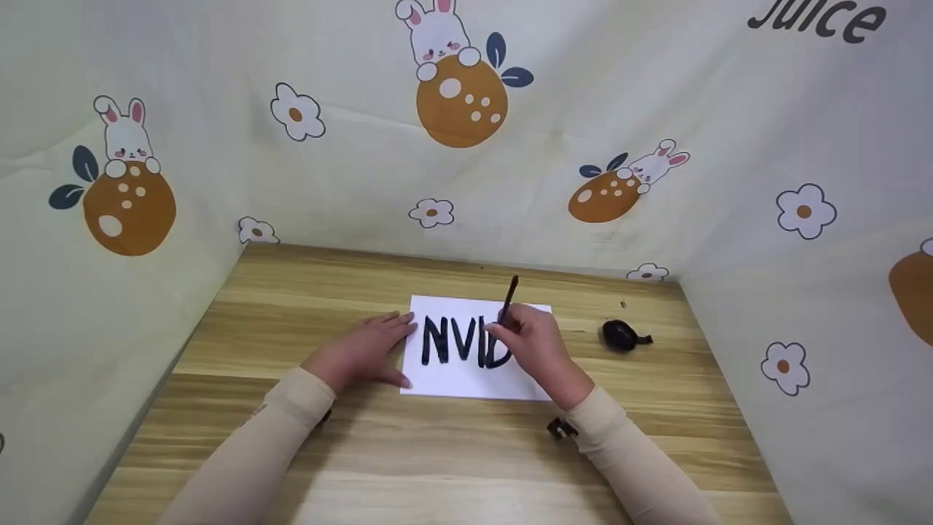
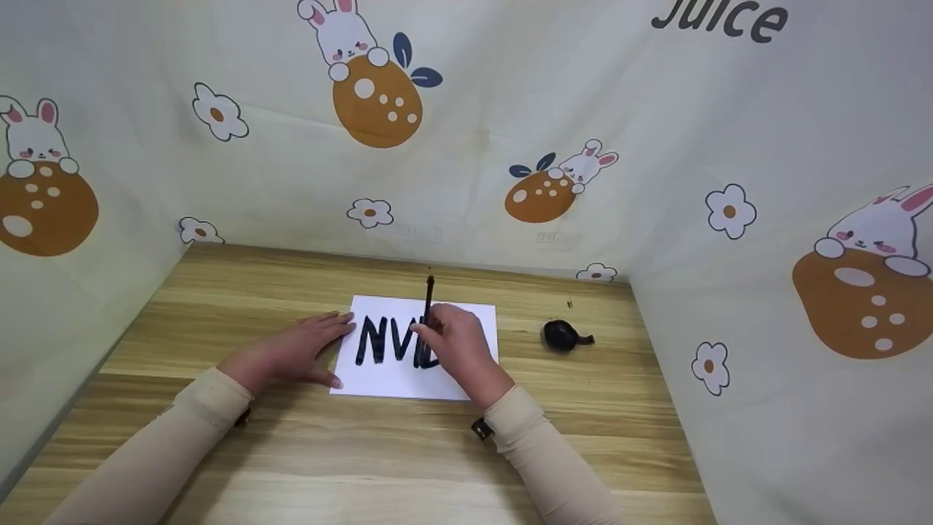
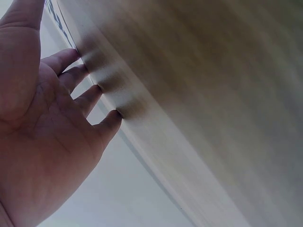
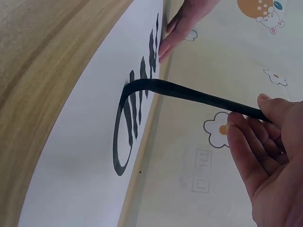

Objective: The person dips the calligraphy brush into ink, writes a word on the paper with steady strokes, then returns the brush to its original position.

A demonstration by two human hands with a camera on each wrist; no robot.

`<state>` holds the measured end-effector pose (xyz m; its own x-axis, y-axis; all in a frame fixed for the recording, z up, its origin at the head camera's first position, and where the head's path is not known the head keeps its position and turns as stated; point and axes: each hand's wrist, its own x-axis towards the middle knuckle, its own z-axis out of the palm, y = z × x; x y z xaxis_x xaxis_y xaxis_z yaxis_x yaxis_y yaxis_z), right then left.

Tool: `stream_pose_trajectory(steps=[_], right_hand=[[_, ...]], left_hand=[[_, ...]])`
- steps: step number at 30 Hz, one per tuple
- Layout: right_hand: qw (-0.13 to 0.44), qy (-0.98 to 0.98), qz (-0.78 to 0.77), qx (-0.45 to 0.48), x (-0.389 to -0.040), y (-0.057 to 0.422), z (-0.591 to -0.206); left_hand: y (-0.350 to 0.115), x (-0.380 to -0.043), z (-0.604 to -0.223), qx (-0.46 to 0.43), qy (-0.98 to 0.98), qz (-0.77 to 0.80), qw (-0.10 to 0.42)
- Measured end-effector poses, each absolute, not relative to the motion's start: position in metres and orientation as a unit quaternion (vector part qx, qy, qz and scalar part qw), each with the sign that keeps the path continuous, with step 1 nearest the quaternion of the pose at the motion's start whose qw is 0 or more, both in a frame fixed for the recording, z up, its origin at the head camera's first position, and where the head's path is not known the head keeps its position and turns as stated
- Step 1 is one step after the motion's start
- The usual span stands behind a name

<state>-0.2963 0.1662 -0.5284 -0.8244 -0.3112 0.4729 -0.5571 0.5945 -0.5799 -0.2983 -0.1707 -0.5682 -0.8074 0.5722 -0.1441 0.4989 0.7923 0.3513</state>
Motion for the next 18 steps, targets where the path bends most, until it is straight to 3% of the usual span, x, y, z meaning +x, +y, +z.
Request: stream_pose_trajectory(steps=[18], right_hand=[[0.177, -0.856, 0.442, 0.200, -0.297, 0.180, -0.507]], left_hand=[[-0.168, -0.298, -0.565, 0.278, 0.941, 0.141, 0.131]])
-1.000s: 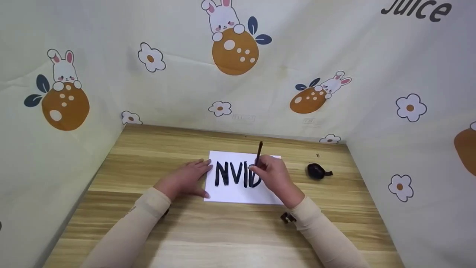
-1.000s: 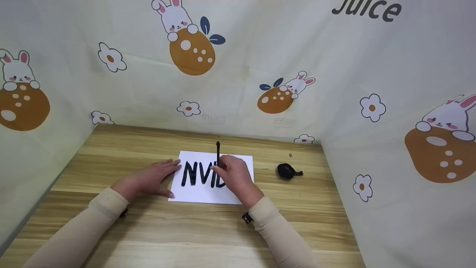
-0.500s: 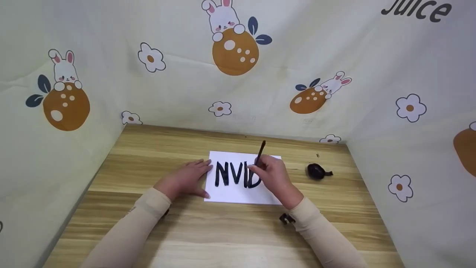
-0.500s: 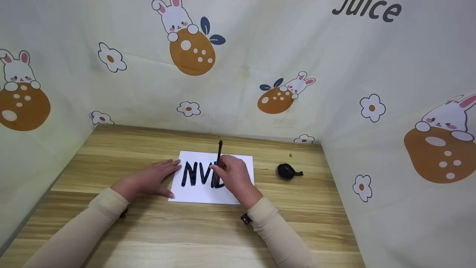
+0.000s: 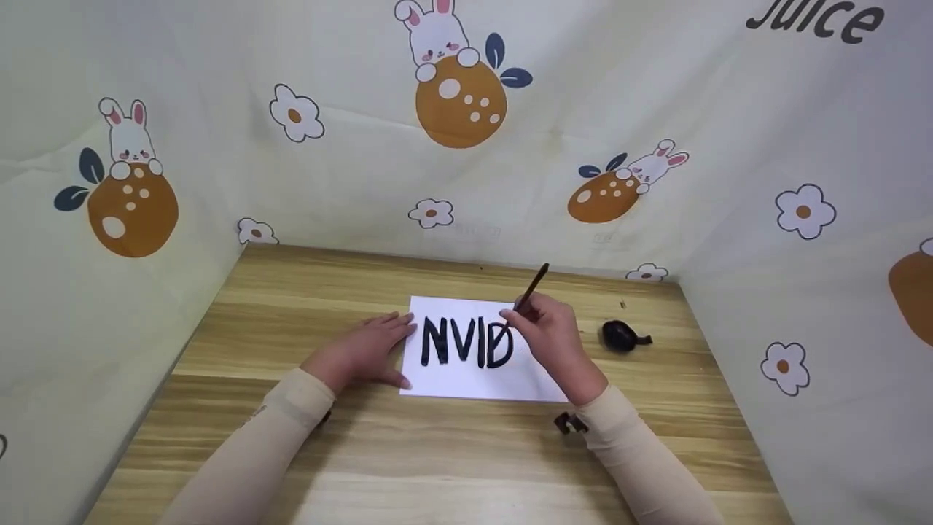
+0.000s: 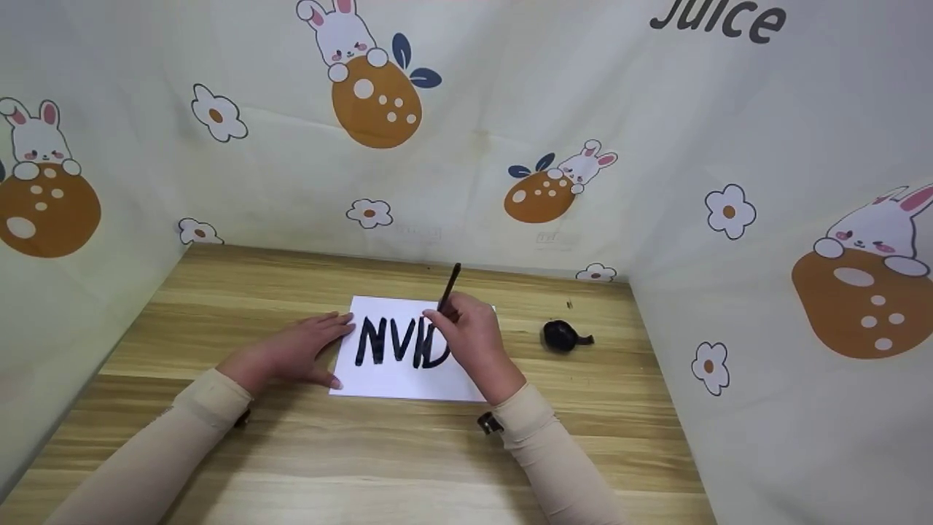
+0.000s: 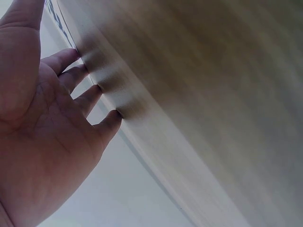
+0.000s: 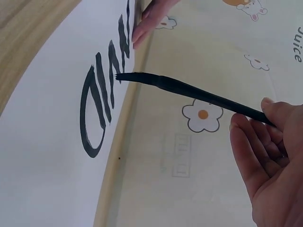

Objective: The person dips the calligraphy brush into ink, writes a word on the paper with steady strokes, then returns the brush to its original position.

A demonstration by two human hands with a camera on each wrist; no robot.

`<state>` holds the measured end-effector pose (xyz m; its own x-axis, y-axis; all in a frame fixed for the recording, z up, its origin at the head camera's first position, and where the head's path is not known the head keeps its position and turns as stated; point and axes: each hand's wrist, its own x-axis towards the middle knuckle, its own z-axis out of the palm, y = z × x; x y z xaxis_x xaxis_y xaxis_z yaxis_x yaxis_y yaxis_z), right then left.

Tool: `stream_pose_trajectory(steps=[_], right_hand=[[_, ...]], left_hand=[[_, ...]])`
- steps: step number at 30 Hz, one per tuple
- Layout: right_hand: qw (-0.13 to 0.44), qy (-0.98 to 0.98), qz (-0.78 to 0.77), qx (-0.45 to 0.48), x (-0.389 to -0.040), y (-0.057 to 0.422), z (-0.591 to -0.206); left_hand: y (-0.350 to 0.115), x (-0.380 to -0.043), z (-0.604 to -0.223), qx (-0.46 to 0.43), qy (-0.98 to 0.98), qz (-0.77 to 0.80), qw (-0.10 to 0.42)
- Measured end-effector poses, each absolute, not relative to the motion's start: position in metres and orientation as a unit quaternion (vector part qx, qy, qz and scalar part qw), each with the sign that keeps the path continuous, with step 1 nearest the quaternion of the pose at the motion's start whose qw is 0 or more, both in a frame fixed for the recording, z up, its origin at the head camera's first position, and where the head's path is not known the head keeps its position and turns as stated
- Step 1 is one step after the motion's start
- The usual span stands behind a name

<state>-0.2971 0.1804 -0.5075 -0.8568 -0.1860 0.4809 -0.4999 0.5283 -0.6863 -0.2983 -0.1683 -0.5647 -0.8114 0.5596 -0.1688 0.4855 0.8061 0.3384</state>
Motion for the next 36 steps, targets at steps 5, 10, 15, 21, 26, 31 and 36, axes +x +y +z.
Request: stream_pose_trajectory(steps=[5, 10, 15, 21, 26, 31, 36], right_hand=[[0.184, -0.858, 0.441, 0.188, -0.299, 0.187, -0.504], [0.201, -0.859, 0.436, 0.180, -0.305, 0.197, -0.503], [0.214, -0.868, 0.415, 0.169, -0.311, 0.209, -0.504], [0.237, -0.880, 0.374, 0.173, -0.317, 0.219, -0.506], [0.233, -0.889, 0.357, 0.167, -0.322, 0.222, -0.508], [0.234, -0.895, 0.340, 0.170, -0.325, 0.221, -0.511], [0.243, -0.893, 0.331, 0.184, -0.328, 0.220, -0.515]], left_hand=[[-0.168, -0.298, -0.565, 0.279, 0.941, 0.140, 0.130], [-0.169, -0.297, -0.565, 0.284, 0.939, 0.147, 0.126], [-0.169, -0.295, -0.564, 0.282, 0.938, 0.158, 0.125], [-0.169, -0.295, -0.563, 0.281, 0.937, 0.160, 0.130], [-0.169, -0.295, -0.562, 0.283, 0.939, 0.151, 0.125], [-0.168, -0.294, -0.560, 0.278, 0.938, 0.158, 0.130], [-0.169, -0.295, -0.561, 0.276, 0.939, 0.156, 0.132]])
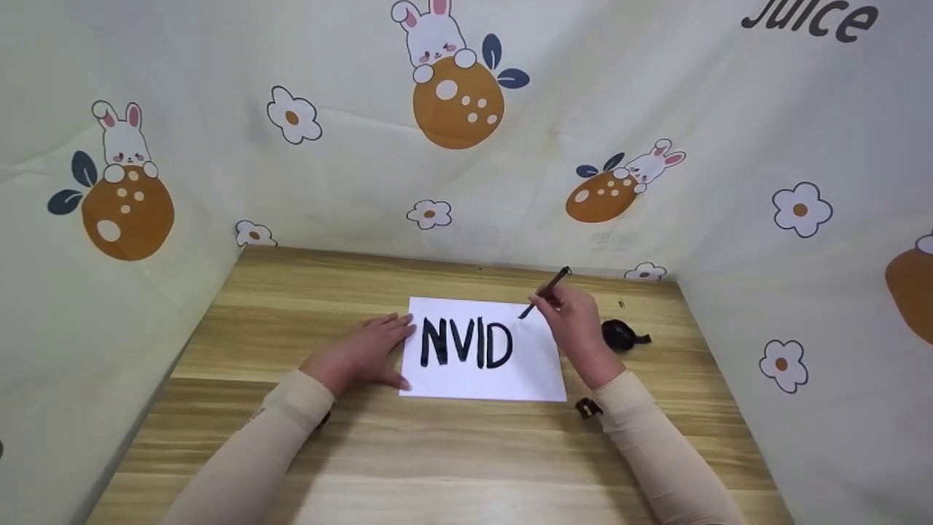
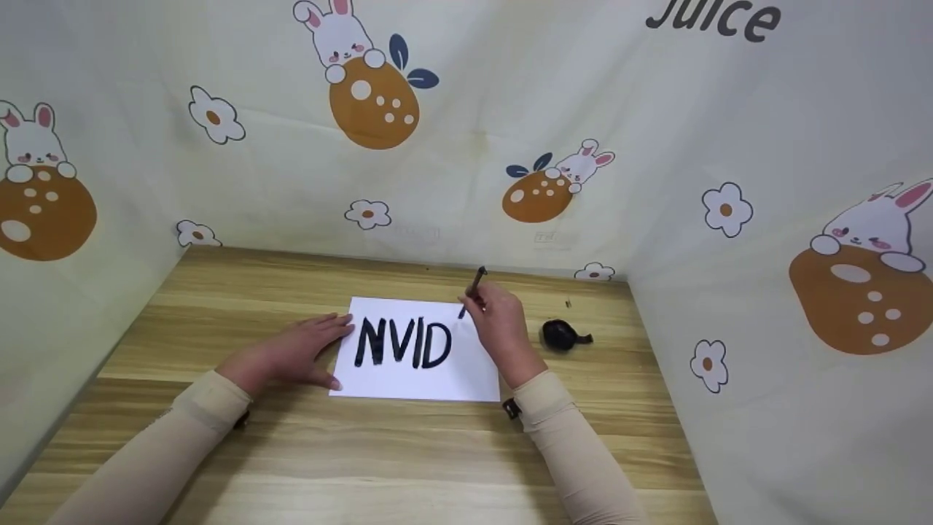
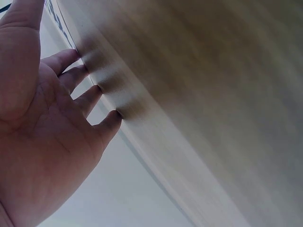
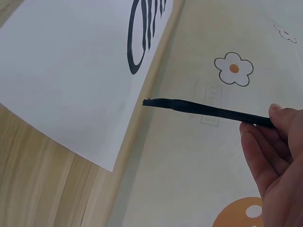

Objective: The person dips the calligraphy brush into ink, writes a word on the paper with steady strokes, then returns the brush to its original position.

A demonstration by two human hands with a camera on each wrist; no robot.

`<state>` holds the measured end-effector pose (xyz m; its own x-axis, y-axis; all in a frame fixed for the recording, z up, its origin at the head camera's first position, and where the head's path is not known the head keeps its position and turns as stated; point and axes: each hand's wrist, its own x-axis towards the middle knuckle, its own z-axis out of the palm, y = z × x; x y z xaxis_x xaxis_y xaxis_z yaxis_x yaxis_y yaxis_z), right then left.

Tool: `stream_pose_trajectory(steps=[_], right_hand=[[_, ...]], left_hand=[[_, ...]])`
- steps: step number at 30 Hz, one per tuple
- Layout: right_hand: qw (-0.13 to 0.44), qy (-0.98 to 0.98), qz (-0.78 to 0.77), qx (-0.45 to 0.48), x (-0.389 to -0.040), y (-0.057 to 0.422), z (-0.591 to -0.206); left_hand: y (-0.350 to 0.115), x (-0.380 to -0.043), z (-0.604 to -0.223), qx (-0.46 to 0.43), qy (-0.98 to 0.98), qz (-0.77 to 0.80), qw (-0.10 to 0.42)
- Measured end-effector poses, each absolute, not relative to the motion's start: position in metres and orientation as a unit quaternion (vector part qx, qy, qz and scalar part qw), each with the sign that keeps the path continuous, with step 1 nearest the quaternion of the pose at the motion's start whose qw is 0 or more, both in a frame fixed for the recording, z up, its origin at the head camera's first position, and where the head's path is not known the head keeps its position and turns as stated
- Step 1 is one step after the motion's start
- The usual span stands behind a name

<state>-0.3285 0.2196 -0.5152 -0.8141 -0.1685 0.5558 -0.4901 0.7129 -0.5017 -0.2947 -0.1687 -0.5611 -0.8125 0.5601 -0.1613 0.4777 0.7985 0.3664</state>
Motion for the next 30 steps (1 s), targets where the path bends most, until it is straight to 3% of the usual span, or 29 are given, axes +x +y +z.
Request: stream_pose_trajectory(steps=[30], right_hand=[[0.212, -0.895, 0.348, 0.183, -0.334, 0.216, -0.530]], left_hand=[[-0.170, -0.300, -0.568, 0.282, 0.940, 0.142, 0.129]])
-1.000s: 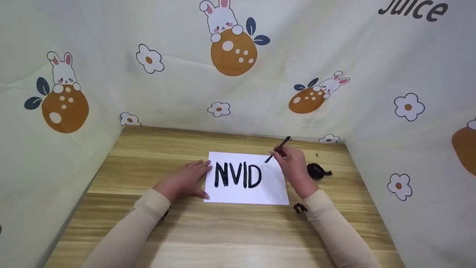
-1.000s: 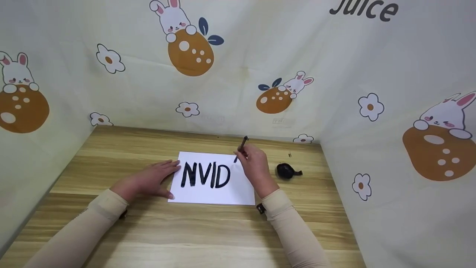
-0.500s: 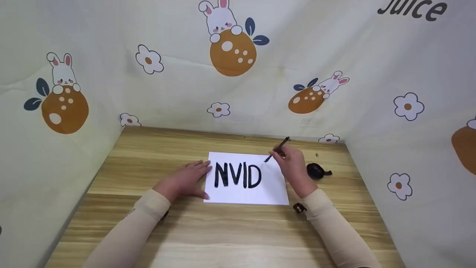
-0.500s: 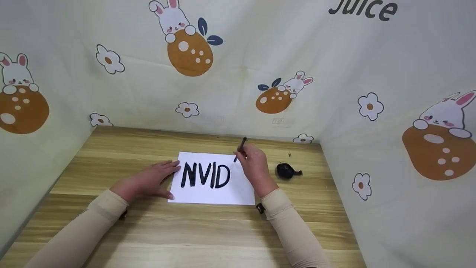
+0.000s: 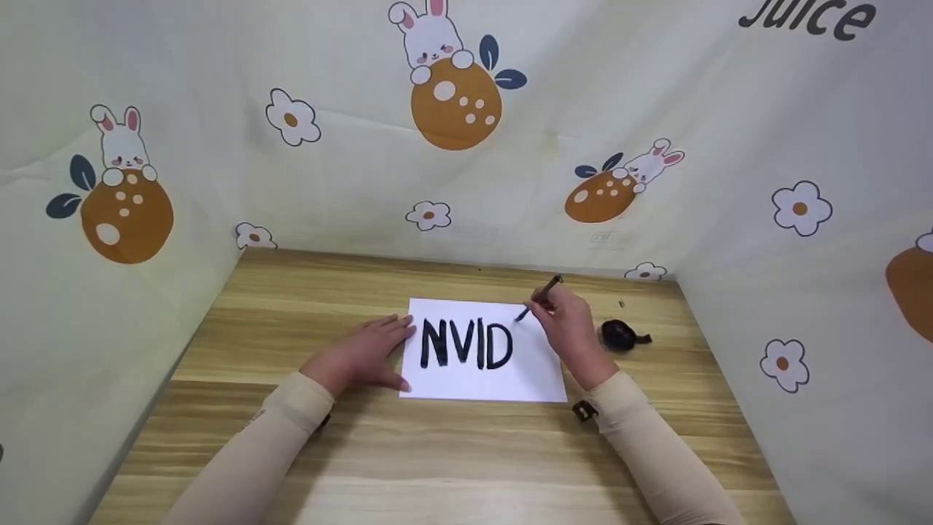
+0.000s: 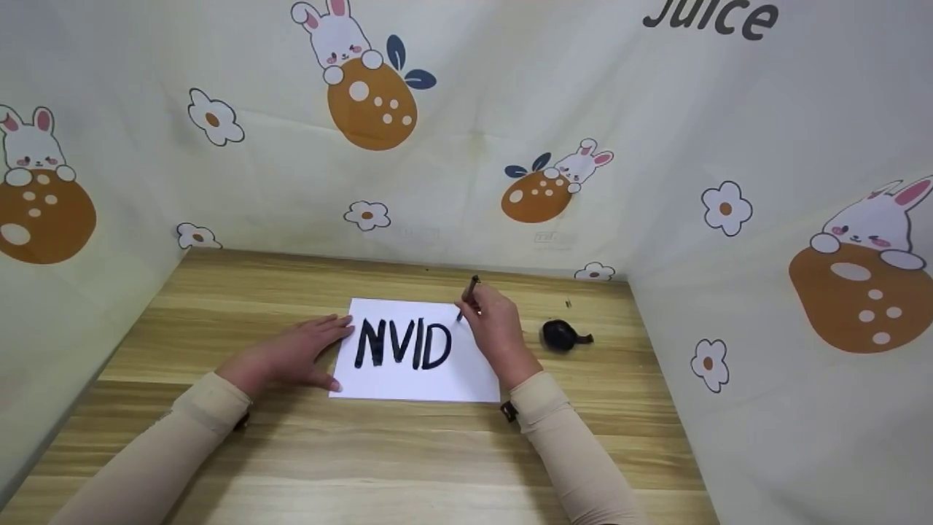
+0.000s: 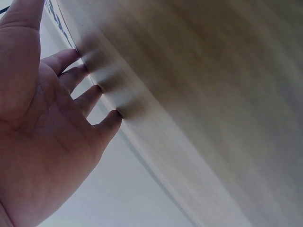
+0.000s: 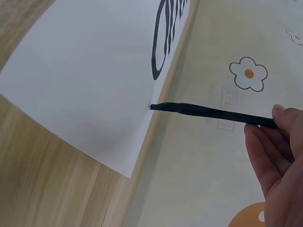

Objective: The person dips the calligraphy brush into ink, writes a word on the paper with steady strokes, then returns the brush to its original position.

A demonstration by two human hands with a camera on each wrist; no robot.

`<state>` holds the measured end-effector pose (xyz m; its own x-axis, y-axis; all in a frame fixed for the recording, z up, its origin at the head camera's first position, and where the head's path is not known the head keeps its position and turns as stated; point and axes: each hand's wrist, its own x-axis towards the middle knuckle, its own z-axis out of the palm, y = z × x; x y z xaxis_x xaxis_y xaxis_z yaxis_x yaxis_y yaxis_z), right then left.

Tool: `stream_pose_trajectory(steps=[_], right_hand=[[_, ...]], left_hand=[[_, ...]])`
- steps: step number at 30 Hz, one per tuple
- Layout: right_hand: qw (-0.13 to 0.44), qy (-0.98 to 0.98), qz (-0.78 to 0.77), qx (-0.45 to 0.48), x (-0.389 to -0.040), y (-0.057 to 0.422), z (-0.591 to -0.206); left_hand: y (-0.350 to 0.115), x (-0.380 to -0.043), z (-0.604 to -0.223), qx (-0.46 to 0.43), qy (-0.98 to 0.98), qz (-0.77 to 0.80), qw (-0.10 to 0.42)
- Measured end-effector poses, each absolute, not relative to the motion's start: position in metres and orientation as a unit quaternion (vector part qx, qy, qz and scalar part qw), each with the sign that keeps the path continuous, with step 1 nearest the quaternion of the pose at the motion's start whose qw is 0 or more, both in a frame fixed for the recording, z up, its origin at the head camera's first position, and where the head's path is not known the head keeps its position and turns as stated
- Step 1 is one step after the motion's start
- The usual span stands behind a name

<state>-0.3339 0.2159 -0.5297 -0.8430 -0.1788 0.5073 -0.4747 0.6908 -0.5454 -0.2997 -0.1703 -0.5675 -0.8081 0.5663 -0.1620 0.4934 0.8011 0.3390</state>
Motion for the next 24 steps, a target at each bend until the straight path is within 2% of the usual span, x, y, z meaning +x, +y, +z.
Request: stream_pose_trajectory(steps=[24], right_hand=[[0.210, -0.893, 0.341, 0.205, -0.3314, 0.2164, -0.5386]], left_hand=[[-0.1709, -0.2981, -0.5675, 0.286, 0.938, 0.154, 0.121]])
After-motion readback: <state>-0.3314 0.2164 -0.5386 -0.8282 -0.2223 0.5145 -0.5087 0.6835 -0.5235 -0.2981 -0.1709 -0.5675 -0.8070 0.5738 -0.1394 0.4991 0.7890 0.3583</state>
